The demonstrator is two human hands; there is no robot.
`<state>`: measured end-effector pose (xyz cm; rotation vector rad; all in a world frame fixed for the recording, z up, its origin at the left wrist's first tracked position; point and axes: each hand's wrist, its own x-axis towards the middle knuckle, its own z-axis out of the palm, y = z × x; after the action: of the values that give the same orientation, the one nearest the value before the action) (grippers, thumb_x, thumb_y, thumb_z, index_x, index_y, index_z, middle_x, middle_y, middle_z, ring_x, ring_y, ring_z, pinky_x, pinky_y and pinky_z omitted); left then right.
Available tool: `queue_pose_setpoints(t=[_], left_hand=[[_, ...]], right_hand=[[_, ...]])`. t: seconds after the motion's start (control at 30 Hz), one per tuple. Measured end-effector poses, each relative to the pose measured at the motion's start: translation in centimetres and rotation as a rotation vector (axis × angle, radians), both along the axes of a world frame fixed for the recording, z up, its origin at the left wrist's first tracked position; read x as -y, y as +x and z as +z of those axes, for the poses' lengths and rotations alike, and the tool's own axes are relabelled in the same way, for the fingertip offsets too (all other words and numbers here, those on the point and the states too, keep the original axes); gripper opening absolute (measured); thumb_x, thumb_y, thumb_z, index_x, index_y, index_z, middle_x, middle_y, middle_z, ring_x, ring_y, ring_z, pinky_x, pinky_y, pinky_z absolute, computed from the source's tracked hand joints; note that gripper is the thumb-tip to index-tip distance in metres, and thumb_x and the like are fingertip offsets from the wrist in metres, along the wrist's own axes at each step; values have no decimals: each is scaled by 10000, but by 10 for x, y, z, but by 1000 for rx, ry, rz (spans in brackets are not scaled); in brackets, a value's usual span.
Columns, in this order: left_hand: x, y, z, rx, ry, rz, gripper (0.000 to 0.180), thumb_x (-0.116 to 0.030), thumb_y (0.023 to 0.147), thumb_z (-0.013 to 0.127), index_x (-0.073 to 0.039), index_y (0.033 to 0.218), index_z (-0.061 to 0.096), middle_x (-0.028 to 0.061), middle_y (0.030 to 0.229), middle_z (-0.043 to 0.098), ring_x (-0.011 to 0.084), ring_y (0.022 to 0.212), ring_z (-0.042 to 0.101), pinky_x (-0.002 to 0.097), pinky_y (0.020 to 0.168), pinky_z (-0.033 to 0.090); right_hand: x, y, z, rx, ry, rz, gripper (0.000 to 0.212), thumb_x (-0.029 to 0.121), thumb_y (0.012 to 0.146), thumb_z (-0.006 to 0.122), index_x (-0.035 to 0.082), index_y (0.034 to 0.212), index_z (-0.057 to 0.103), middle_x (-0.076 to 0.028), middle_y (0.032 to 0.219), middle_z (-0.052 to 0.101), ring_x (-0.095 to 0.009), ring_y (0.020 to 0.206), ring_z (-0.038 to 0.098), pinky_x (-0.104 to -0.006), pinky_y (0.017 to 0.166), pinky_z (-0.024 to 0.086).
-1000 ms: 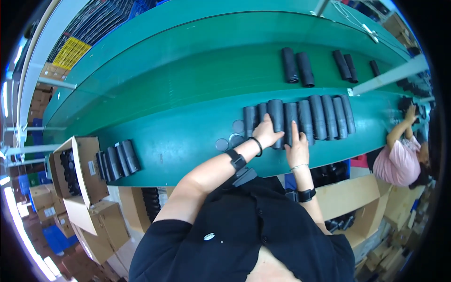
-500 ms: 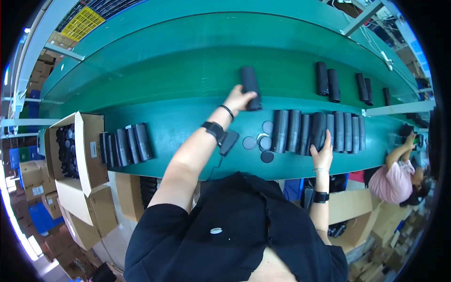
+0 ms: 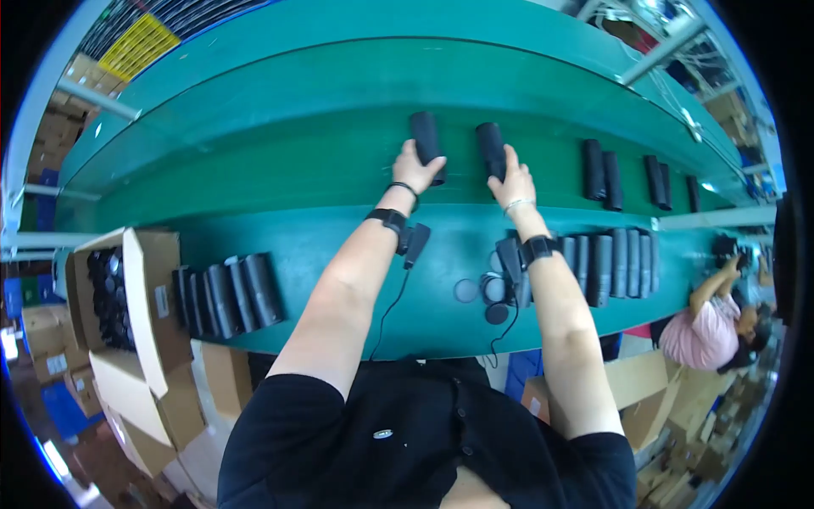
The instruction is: Arranging black cylindrical electronic components on a conveyor belt at a manual assembly station.
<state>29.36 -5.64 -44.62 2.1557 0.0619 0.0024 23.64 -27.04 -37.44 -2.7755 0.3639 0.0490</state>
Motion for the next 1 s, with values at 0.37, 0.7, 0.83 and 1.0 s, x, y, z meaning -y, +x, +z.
queue_pose_setpoints(t=[0.37,0.7,0.83,1.0], left_hand=[[-186,-226,35,-441,-607,-144,300,-237,925,622,-49,1155,586,18,923,622,87,784,561,237,677,475],[-277,-450,52,-704,-582,758,191,-207,894,598,-62,1018,603,17,816,613,106,711,591,242,604,482],[-290,-477,92,-495,-612,875,167,-187,904,598,-62,1015,598,4,822,608,88,708,581,224,626,471],[-334,-474,158,-76,-460,907,127,-134,919,586,-50,996,641,5,799,622,69,699,568,209,613,461]], right_hand=[[46,49,-69,-29,-241,-247,681,315,831,620,332,1430,296,-211,1246,496,-405,1106,526,-525,912,461],[-110,21,-52,371,81,400,475,398,868,631,234,1301,526,-172,1290,483,-371,1166,460,-482,974,380],[-185,-8,-27,227,264,861,294,242,824,678,132,1096,662,-169,1157,570,-338,1105,514,-436,962,388],[-266,-54,42,-61,549,1066,261,164,819,680,67,1061,665,-145,1045,627,-277,959,604,-365,821,483]])
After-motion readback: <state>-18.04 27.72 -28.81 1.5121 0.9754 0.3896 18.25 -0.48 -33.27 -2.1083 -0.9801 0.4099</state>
